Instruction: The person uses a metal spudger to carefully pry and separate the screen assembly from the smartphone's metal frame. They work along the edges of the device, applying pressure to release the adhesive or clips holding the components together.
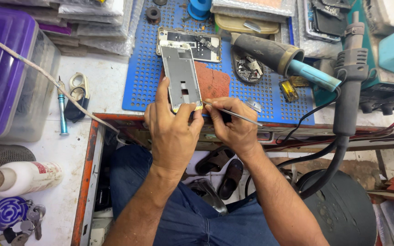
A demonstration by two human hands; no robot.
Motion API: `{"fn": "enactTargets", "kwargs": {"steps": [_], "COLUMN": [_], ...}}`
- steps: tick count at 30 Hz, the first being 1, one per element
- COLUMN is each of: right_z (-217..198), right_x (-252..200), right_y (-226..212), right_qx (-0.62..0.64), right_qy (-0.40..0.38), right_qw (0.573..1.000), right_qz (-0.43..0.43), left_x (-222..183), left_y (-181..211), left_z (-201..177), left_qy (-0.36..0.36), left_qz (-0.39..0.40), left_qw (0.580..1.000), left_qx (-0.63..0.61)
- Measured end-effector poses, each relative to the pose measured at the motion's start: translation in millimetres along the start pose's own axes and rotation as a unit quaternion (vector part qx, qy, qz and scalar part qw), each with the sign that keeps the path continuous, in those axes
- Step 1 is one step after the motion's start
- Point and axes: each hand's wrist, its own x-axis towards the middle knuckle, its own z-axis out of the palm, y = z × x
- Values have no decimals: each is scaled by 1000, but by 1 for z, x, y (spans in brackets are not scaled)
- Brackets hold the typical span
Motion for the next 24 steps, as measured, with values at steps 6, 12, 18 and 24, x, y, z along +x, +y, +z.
{"fn": "enactTargets", "kwargs": {"steps": [6,12,18,24], "right_z": [-4,1,-1,-4], "right_x": [1,2,2,0], "right_y": [0,3,0,-1], "right_qx": [57,35,39,1], "right_qy": [-24,-2,-1,-6], "right_qw": [998,999,999,996], "right_qz": [15,-20,-17,-83], "left_x": [-1,-1,0,-4], "left_y": [-2,-3,0,-1], "left_z": [-4,-1,0,0], "left_qy": [4,-2,-4,-7], "left_qz": [-8,-12,-15,-20], "left_qw": [1000,1000,1000,1000], "left_qx": [0,6,3,9]}}
